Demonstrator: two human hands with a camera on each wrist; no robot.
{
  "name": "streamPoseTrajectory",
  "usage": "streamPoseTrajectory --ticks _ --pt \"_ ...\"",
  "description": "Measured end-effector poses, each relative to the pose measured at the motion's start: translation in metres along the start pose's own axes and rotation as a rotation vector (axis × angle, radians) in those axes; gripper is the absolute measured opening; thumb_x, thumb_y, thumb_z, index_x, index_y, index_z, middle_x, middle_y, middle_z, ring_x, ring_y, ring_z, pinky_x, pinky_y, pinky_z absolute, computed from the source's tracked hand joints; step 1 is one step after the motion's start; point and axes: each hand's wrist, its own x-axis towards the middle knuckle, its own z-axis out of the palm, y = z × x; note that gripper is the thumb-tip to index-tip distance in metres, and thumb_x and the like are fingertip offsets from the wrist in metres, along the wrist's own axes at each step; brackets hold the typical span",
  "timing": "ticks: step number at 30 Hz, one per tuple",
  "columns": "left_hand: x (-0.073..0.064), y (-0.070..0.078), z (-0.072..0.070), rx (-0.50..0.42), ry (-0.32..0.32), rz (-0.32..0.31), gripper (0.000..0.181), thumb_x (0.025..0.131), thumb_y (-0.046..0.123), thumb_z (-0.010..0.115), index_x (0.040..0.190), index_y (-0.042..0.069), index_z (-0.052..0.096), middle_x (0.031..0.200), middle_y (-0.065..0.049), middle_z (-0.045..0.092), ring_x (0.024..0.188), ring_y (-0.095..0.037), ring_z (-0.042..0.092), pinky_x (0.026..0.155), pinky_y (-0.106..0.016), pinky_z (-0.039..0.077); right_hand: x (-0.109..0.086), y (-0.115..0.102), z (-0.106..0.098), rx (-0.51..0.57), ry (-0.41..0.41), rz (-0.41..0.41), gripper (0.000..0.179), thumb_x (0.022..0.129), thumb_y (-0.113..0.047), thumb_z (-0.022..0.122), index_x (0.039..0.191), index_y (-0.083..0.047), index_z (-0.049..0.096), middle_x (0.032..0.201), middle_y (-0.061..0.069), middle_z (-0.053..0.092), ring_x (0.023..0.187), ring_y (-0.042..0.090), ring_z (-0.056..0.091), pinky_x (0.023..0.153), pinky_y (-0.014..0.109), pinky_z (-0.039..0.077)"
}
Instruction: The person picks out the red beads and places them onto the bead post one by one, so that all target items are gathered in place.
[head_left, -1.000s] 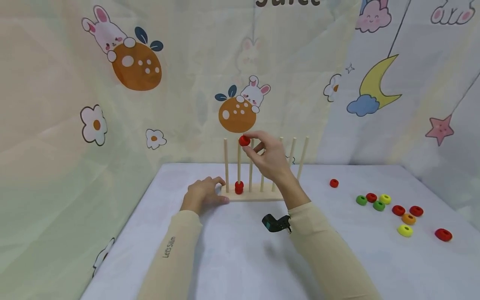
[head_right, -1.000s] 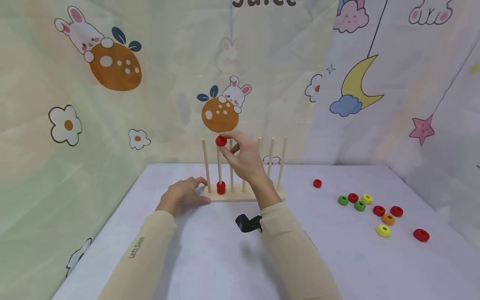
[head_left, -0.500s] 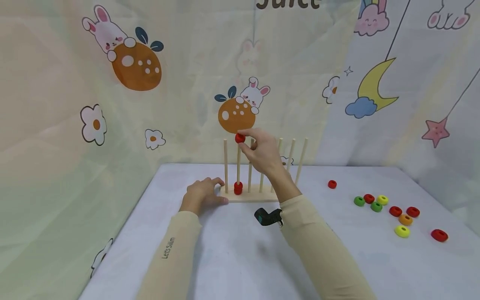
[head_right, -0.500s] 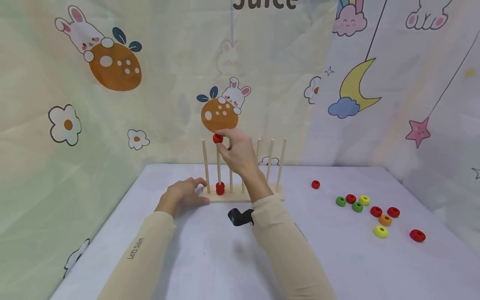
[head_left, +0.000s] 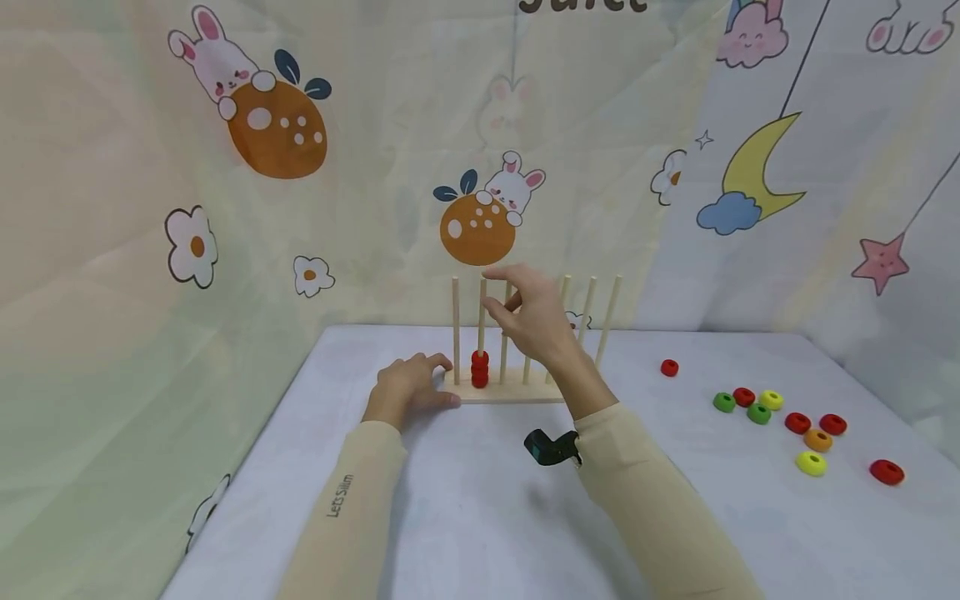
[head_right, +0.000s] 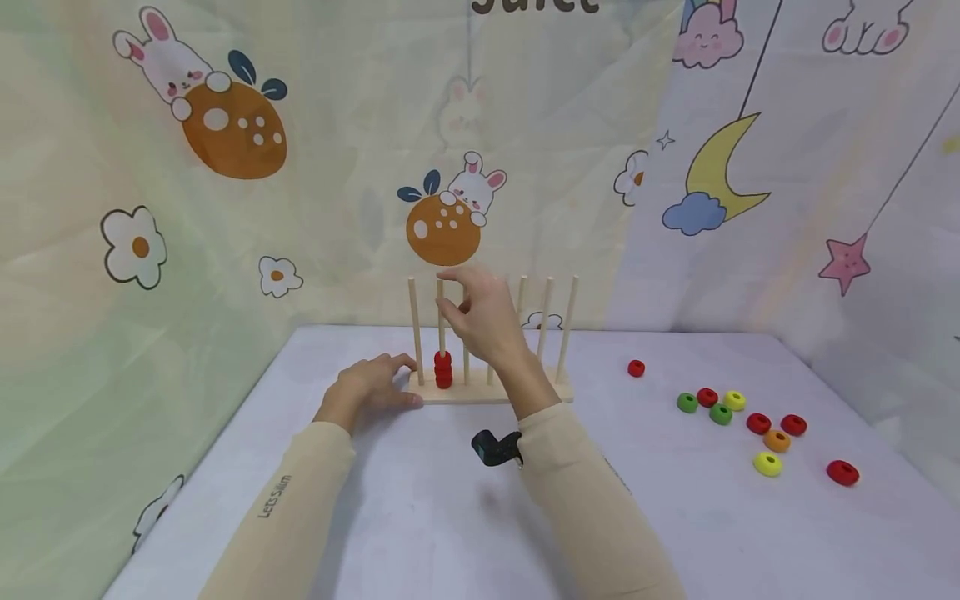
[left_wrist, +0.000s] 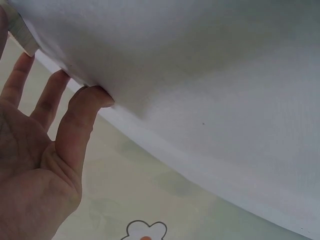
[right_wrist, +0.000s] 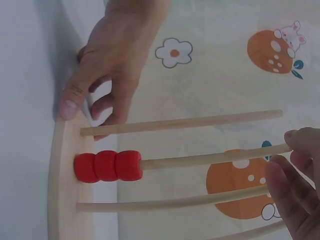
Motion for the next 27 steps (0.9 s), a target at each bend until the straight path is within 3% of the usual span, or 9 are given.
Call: streamPoseTrajectory --ticks 4,9,14,20,23,26,27 --pt "-0.001 0.002 -0.001 0.006 0.006 0.000 0.064 0.084 0.055 0.080 0.141 0.035 0.057 0.140 -0.008 0.059 0.122 -0.037 0.056 0.104 -0.063 0.044 -0.012 0.007 -0.003 -0.001 0.009 -0.037 0.033 0.096 -0.008 0.073 0.128 -0.009 0.068 0.126 0.009 0.066 0.075 0.020 0.068 0.064 0.029 0.058" --pt "-0.003 0.005 -0.001 0.010 -0.001 -0.013 0.065 0.085 0.054 0.079 0.143 0.034 0.056 0.141 -0.008 0.059 0.122 -0.037 0.055 0.103 -0.063 0.044 -0.024 0.014 -0.007 -0.006 0.045 -0.078 0.025 0.096 -0.010 0.073 0.120 -0.008 0.071 0.119 0.007 0.070 0.072 0.020 0.066 0.065 0.031 0.057" --pt "-0.006 0.008 -0.004 0.042 -0.025 -0.028 0.067 0.086 0.053 0.079 0.145 0.033 0.054 0.140 -0.007 0.061 0.120 -0.037 0.057 0.101 -0.063 0.046 -0.030 0.018 -0.016 -0.011 0.022 -0.078 0.020 0.096 -0.015 0.073 0.116 -0.010 0.072 0.112 0.007 0.070 0.072 0.019 0.065 0.066 0.032 0.056" --pt "-0.004 0.014 -0.013 0.105 -0.022 0.006 0.062 0.081 0.048 0.085 0.135 0.027 0.060 0.100 -0.005 0.069 0.097 -0.026 0.061 0.091 -0.049 0.050 -0.042 0.028 -0.029 0.000 -0.029 -0.060 0.020 0.095 -0.016 0.075 0.114 -0.009 0.073 0.113 0.007 0.071 0.072 0.018 0.067 0.065 0.035 0.056" --pt "-0.001 0.012 -0.017 0.114 -0.015 0.025 0.059 0.079 0.046 0.088 0.129 0.026 0.064 0.095 -0.003 0.068 0.093 -0.025 0.059 0.085 -0.046 0.052 -0.052 0.037 -0.035 -0.027 -0.051 -0.047 0.020 0.095 -0.018 0.075 0.114 -0.010 0.073 0.113 0.007 0.072 0.072 0.016 0.066 0.063 0.033 0.055" --pt "0.002 0.012 -0.018 0.066 -0.037 0.030 0.057 0.080 0.044 0.088 0.129 0.025 0.065 0.104 -0.004 0.069 0.098 -0.026 0.060 0.086 -0.047 0.053 -0.066 0.050 -0.044 -0.053 -0.070 -0.032 0.020 0.094 -0.019 0.076 0.113 -0.012 0.074 0.112 0.005 0.072 0.071 0.013 0.065 0.065 0.035 0.055" --pt "0.002 0.014 -0.017 0.047 -0.047 0.023 0.057 0.080 0.043 0.087 0.129 0.025 0.065 0.109 -0.005 0.069 0.100 -0.027 0.060 0.087 -0.049 0.053 -0.070 0.055 -0.048 -0.065 -0.076 -0.024 0.020 0.094 -0.020 0.077 0.112 -0.012 0.074 0.112 0.005 0.072 0.071 0.013 0.065 0.072 0.036 0.056"
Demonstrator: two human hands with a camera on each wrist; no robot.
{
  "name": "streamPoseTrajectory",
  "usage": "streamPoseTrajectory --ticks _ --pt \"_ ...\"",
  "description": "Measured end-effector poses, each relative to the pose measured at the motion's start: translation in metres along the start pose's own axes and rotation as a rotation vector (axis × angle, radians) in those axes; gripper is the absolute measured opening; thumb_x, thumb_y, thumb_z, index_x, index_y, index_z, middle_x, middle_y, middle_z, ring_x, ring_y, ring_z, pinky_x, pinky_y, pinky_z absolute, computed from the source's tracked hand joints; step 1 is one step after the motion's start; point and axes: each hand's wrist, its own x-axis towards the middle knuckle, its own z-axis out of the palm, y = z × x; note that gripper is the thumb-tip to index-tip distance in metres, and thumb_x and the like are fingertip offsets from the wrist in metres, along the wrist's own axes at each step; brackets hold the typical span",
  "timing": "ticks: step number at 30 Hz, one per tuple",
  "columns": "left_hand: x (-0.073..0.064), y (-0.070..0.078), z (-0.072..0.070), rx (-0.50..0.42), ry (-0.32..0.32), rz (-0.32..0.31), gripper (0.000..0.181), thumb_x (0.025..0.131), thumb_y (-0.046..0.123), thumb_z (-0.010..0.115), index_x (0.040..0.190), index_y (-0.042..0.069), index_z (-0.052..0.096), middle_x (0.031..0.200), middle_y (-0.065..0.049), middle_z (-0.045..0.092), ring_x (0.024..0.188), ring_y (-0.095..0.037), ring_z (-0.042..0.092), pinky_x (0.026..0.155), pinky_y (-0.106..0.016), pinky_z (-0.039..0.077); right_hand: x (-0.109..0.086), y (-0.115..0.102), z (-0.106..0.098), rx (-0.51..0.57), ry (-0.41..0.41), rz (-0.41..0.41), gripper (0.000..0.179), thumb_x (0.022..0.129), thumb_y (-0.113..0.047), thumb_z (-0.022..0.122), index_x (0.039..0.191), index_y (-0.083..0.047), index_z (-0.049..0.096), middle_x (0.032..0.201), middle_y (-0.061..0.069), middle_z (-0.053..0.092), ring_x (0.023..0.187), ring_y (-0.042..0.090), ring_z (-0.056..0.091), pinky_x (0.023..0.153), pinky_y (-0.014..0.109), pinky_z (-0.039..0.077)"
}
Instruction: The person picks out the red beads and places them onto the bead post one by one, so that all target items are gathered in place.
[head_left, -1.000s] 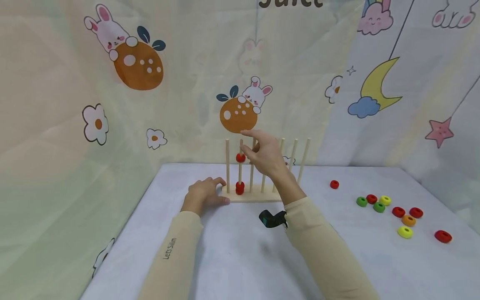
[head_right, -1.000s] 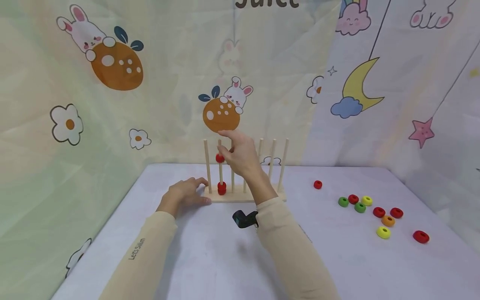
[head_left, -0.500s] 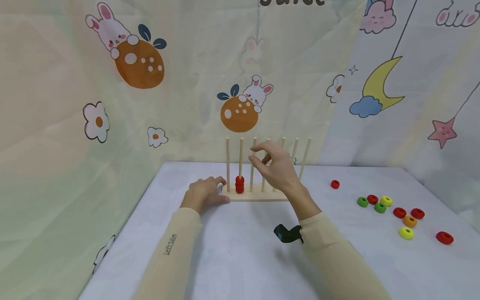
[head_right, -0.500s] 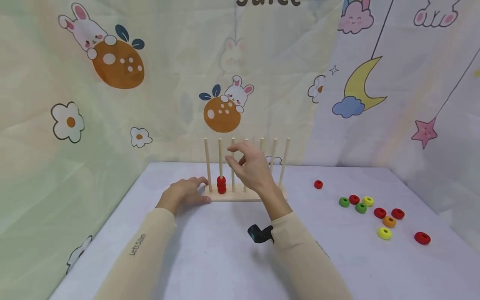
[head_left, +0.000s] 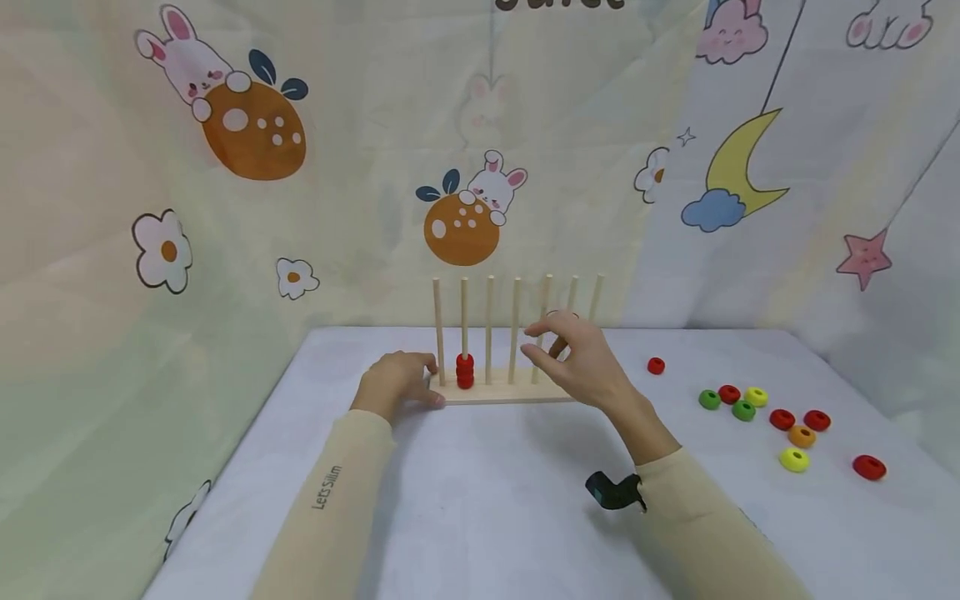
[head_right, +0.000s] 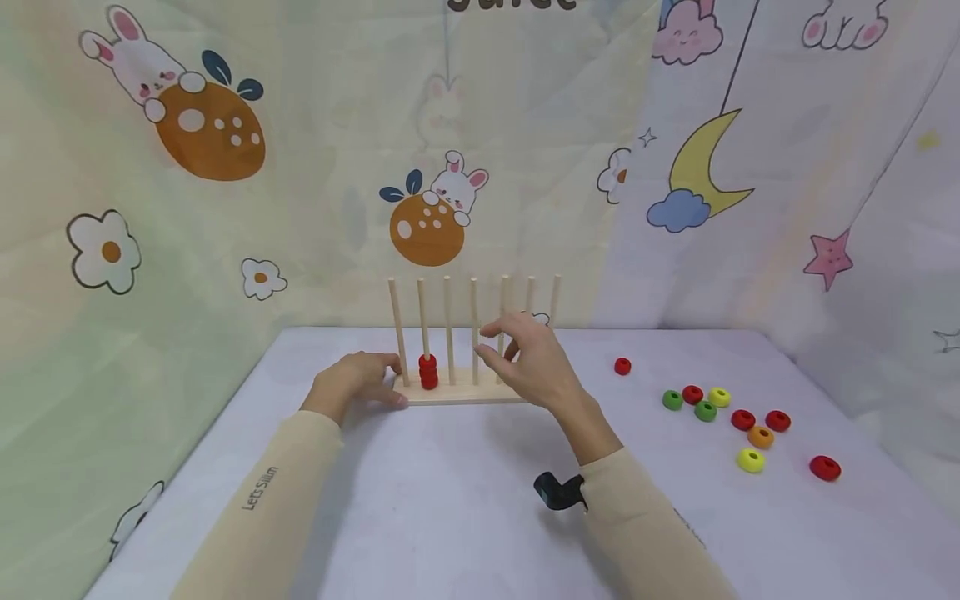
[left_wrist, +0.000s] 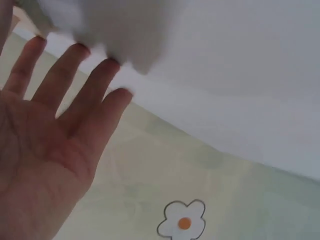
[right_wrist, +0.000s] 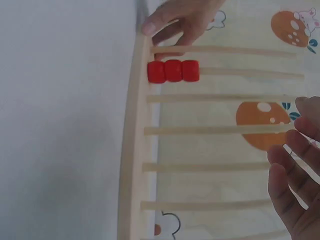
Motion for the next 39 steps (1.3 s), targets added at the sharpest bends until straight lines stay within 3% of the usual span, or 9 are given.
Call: streamPoseTrajectory --ticks 5,9,12,19,23,39 --pt "-0.001 -0.001 -0.001 -0.084 -0.035 -0.049 0.059 0.082 0.040 0.087 0.135 0.028 0.064 0.133 -0.009 0.064 0.117 -0.030 0.057 0.093 -0.056 0.051 -0.020 0.020 -0.011 -0.015 -0.037 0.050 0.022 0.094 -0.022 0.077 0.113 -0.013 0.074 0.115 0.003 0.070 0.073 0.013 0.064 0.069 0.034 0.056" --pt "-0.001 -0.004 0.000 -0.100 -0.039 -0.045 0.060 0.083 0.038 0.085 0.138 0.029 0.062 0.144 -0.013 0.058 0.126 -0.033 0.055 0.099 -0.060 0.048 -0.028 0.033 -0.020 -0.011 -0.049 0.087 0.021 0.096 -0.025 0.075 0.113 -0.014 0.073 0.114 -0.001 0.070 0.075 0.015 0.064 0.060 0.030 0.052" --pt "0.001 -0.005 0.001 -0.110 -0.050 -0.026 0.060 0.084 0.039 0.085 0.139 0.027 0.062 0.144 -0.015 0.057 0.126 -0.035 0.054 0.100 -0.060 0.048 -0.032 0.042 -0.026 -0.021 -0.050 0.104 0.019 0.097 -0.026 0.074 0.112 -0.015 0.073 0.110 -0.002 0.070 0.075 0.015 0.064 0.059 0.030 0.052" --pt "0.004 -0.009 0.003 -0.106 -0.055 -0.062 0.060 0.081 0.039 0.088 0.135 0.029 0.064 0.140 -0.013 0.059 0.121 -0.033 0.055 0.094 -0.057 0.051 -0.038 0.056 -0.034 -0.049 -0.061 0.143 0.022 0.100 -0.029 0.069 0.115 -0.013 0.072 0.116 0.004 0.071 0.080 0.016 0.064 0.063 0.030 0.054" --pt "0.007 -0.010 0.000 -0.102 -0.050 -0.042 0.060 0.081 0.039 0.087 0.135 0.028 0.064 0.138 -0.013 0.060 0.118 -0.033 0.056 0.092 -0.055 0.052 -0.040 0.063 -0.042 -0.088 -0.048 0.164 0.023 0.100 -0.028 0.069 0.116 -0.011 0.071 0.115 0.006 0.072 0.081 0.018 0.064 0.062 0.029 0.053" --pt "0.007 -0.010 -0.001 -0.076 -0.057 -0.018 0.060 0.081 0.043 0.086 0.135 0.030 0.064 0.137 -0.011 0.061 0.118 -0.032 0.056 0.092 -0.054 0.052 -0.037 0.101 -0.061 -0.099 -0.013 0.305 0.032 0.103 -0.030 0.065 0.127 -0.010 0.063 0.119 0.012 0.067 0.083 0.025 0.065 0.059 0.027 0.055"
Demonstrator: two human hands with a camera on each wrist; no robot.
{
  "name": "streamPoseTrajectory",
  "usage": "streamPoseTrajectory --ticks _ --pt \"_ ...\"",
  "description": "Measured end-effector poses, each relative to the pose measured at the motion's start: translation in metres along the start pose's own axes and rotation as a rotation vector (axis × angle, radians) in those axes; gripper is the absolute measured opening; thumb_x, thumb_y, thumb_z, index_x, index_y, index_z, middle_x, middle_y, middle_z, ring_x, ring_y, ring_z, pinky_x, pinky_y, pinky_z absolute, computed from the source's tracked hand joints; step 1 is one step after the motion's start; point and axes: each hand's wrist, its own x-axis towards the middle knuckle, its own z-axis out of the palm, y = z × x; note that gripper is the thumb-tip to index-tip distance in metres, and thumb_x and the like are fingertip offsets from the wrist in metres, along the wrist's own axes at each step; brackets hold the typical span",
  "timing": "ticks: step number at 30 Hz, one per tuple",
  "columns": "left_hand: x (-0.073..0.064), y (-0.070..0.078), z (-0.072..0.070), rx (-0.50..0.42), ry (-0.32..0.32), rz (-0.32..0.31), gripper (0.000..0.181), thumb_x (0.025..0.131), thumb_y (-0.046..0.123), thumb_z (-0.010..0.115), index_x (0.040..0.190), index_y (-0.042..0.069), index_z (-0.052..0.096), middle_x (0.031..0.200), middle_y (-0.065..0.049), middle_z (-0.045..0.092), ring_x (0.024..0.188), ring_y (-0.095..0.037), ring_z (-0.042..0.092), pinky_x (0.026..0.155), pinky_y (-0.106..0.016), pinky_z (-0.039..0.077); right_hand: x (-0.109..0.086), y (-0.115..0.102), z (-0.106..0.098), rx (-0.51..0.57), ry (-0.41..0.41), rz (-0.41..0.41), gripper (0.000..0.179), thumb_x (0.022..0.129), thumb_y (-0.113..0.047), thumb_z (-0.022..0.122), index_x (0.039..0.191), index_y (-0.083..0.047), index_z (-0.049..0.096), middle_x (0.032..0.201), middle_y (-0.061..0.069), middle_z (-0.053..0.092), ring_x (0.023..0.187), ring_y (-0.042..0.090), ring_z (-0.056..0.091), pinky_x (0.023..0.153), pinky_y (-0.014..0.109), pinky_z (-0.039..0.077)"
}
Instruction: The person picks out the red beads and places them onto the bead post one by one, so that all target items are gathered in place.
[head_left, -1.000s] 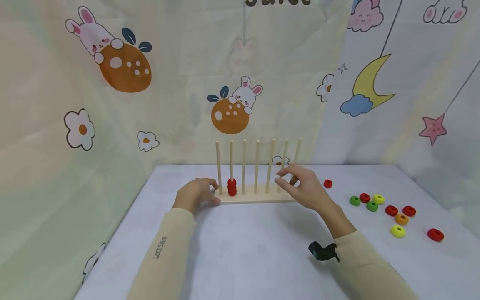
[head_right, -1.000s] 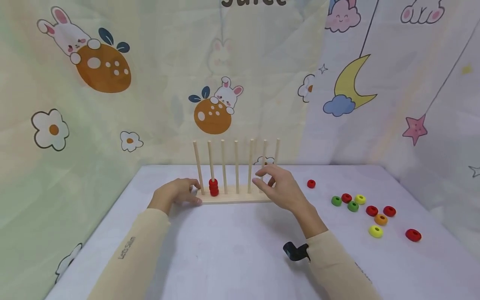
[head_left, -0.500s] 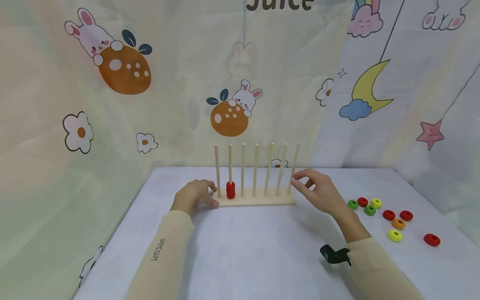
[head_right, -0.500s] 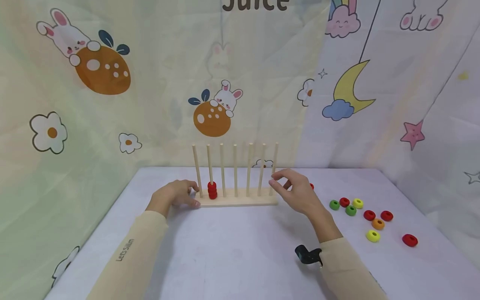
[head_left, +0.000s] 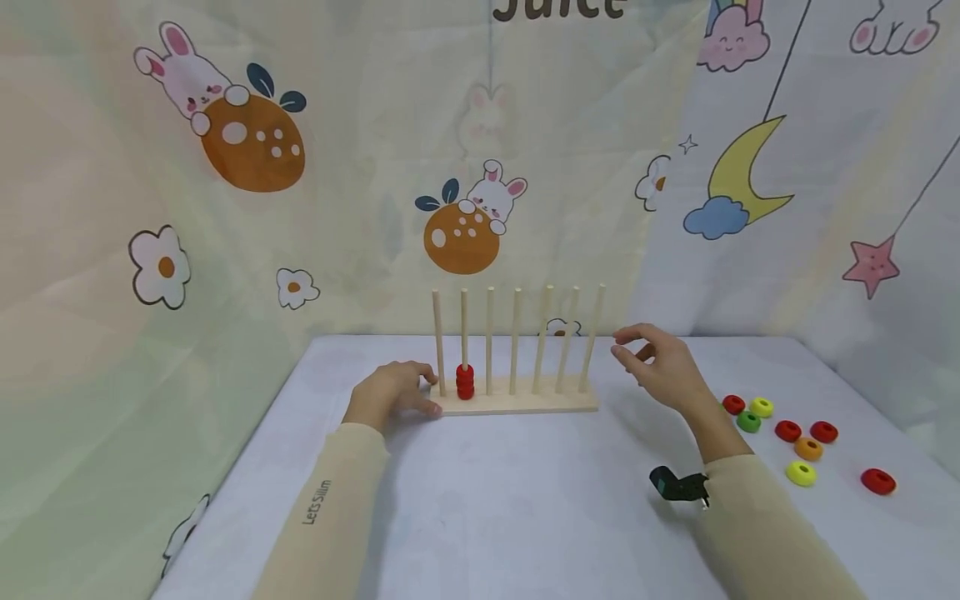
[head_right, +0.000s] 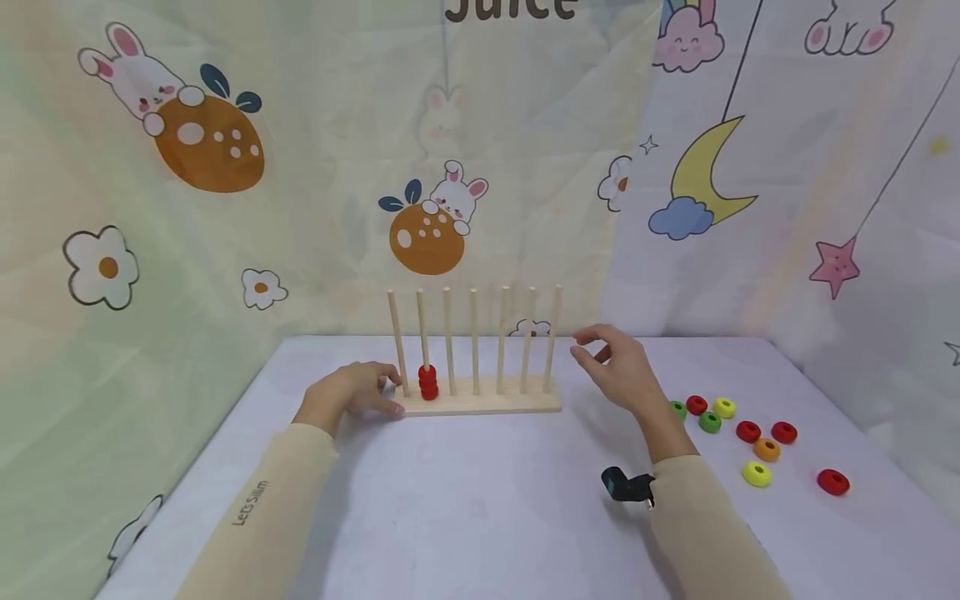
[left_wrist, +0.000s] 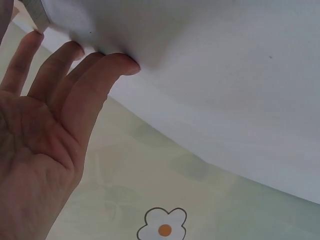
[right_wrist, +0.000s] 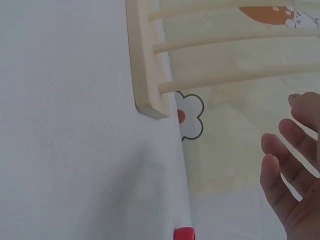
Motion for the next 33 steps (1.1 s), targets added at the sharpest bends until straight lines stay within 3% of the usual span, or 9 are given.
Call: streamPoseTrajectory --ticks 12,18,26,33 --pt "0.002 0.004 0.000 0.015 0.009 0.027 0.061 0.085 0.042 0.084 0.139 0.027 0.061 0.137 -0.011 0.061 0.119 -0.033 0.055 0.096 -0.055 0.050 0.003 0.011 -0.007 -0.032 -0.001 0.028 0.034 0.101 -0.025 0.067 0.130 -0.008 0.063 0.126 0.016 0.064 0.098 0.033 0.064 0.064 0.028 0.055" --pt "-0.002 0.003 0.005 -0.016 0.012 -0.009 0.060 0.084 0.041 0.085 0.138 0.029 0.062 0.139 -0.010 0.060 0.124 -0.034 0.054 0.097 -0.058 0.050 -0.002 0.020 -0.003 -0.028 -0.033 0.046 0.034 0.100 -0.022 0.069 0.130 -0.008 0.064 0.133 0.018 0.059 0.101 0.035 0.065 0.068 0.030 0.055" --pt "-0.005 0.002 0.008 -0.007 0.031 0.014 0.059 0.085 0.042 0.084 0.138 0.029 0.062 0.137 -0.009 0.061 0.125 -0.033 0.054 0.098 -0.057 0.050 -0.009 0.031 0.000 -0.064 -0.085 0.089 0.040 0.099 -0.019 0.068 0.136 -0.006 0.059 0.143 0.022 0.051 0.112 0.041 0.062 0.086 0.055 0.055" --pt "-0.005 0.000 0.007 -0.009 0.048 0.001 0.058 0.083 0.043 0.085 0.135 0.030 0.064 0.134 -0.010 0.062 0.121 -0.035 0.054 0.095 -0.057 0.050 -0.010 0.039 0.005 -0.108 -0.115 0.114 0.041 0.098 -0.018 0.069 0.135 -0.003 0.059 0.146 0.027 0.046 0.116 0.047 0.057 0.093 0.059 0.053"
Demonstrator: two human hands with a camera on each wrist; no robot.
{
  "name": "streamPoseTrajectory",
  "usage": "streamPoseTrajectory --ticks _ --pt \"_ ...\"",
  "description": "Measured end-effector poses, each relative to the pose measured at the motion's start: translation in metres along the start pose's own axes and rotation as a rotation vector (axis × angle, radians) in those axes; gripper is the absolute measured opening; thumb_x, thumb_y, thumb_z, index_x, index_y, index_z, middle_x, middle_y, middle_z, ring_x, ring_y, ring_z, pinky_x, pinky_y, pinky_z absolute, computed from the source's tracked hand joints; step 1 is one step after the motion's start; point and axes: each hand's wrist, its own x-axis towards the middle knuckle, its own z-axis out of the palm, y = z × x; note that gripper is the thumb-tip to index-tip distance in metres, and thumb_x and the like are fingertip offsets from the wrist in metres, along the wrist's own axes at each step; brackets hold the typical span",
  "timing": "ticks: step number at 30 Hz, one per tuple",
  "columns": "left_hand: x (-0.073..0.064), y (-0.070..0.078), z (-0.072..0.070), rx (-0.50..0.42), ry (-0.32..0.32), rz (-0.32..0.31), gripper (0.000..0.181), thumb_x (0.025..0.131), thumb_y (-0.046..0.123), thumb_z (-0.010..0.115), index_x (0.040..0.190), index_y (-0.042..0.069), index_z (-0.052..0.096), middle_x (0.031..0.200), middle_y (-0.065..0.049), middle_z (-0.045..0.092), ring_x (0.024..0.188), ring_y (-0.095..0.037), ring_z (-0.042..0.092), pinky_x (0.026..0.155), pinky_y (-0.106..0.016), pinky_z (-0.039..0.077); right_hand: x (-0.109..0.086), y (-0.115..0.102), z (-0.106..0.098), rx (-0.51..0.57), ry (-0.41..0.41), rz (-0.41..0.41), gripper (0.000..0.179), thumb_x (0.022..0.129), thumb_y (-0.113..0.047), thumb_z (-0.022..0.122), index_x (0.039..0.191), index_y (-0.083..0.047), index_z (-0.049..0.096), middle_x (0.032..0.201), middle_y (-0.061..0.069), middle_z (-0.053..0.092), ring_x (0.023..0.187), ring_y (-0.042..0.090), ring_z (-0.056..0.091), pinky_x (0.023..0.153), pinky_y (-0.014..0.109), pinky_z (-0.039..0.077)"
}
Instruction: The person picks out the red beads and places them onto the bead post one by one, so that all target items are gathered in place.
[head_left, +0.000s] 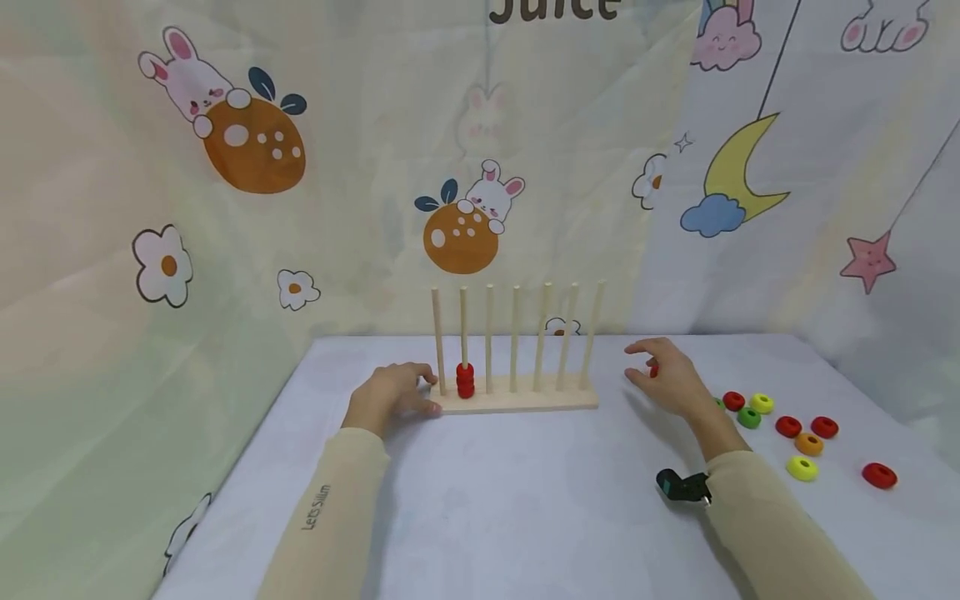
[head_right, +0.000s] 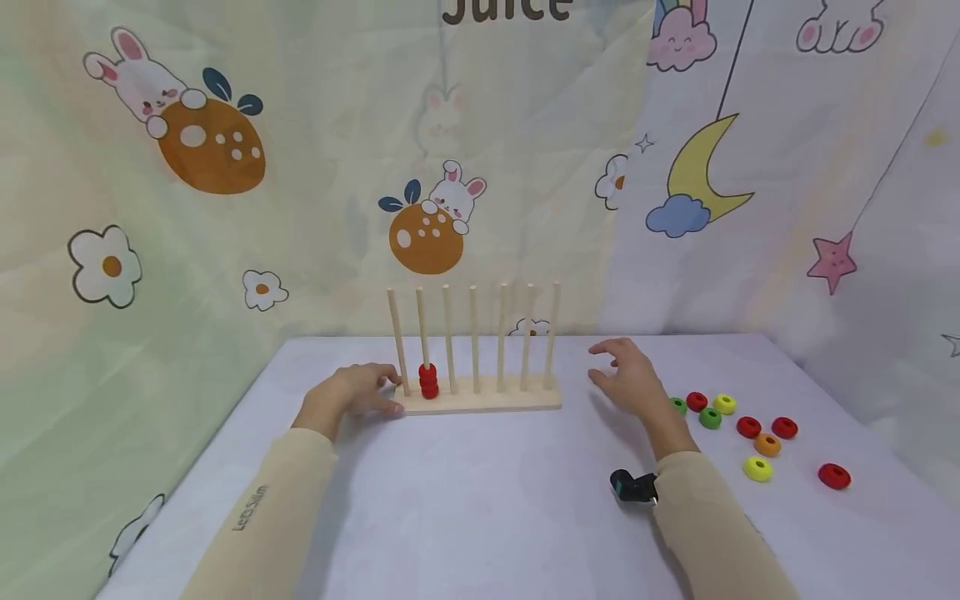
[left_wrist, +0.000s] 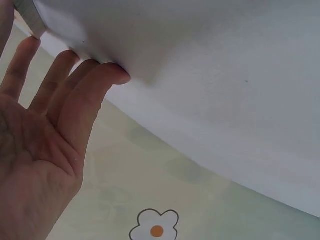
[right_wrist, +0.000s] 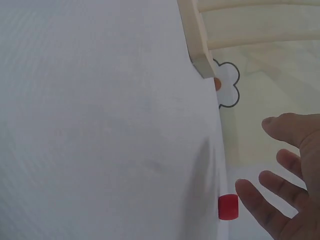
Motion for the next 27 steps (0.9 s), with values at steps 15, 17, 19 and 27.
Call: streamPoseTrajectory --ticks 15,17,19,27 --pt "0.006 -0.005 -0.003 0.012 0.013 0.014 0.059 0.083 0.046 0.085 0.136 0.033 0.063 0.133 -0.009 0.064 0.119 -0.037 0.055 0.092 -0.057 0.051 0.008 0.011 -0.004 -0.089 -0.107 0.066 0.055 0.097 -0.022 0.066 0.143 0.002 0.049 0.152 0.037 0.032 0.133 0.060 0.028 0.106 0.072 0.027" --pt "0.007 -0.005 -0.005 0.012 0.013 0.012 0.059 0.082 0.047 0.085 0.135 0.033 0.063 0.132 -0.009 0.064 0.117 -0.036 0.055 0.091 -0.056 0.051 0.008 0.013 -0.005 -0.103 -0.115 0.074 0.056 0.097 -0.023 0.066 0.143 0.002 0.048 0.149 0.038 0.035 0.130 0.061 0.029 0.102 0.070 0.027" --pt "0.007 -0.005 -0.005 0.014 0.009 0.011 0.059 0.082 0.047 0.085 0.135 0.033 0.063 0.131 -0.009 0.065 0.116 -0.035 0.056 0.091 -0.055 0.051 0.008 0.014 -0.006 -0.110 -0.130 0.089 0.057 0.096 -0.024 0.066 0.143 0.002 0.048 0.145 0.038 0.039 0.126 0.061 0.031 0.099 0.069 0.029" --pt "0.009 -0.009 -0.002 0.018 0.001 0.018 0.058 0.082 0.047 0.085 0.134 0.033 0.063 0.132 -0.008 0.065 0.116 -0.035 0.056 0.093 -0.055 0.051 0.004 0.013 -0.003 -0.117 -0.205 0.160 0.056 0.097 -0.026 0.065 0.143 0.002 0.048 0.136 0.038 0.049 0.118 0.059 0.036 0.091 0.068 0.043"
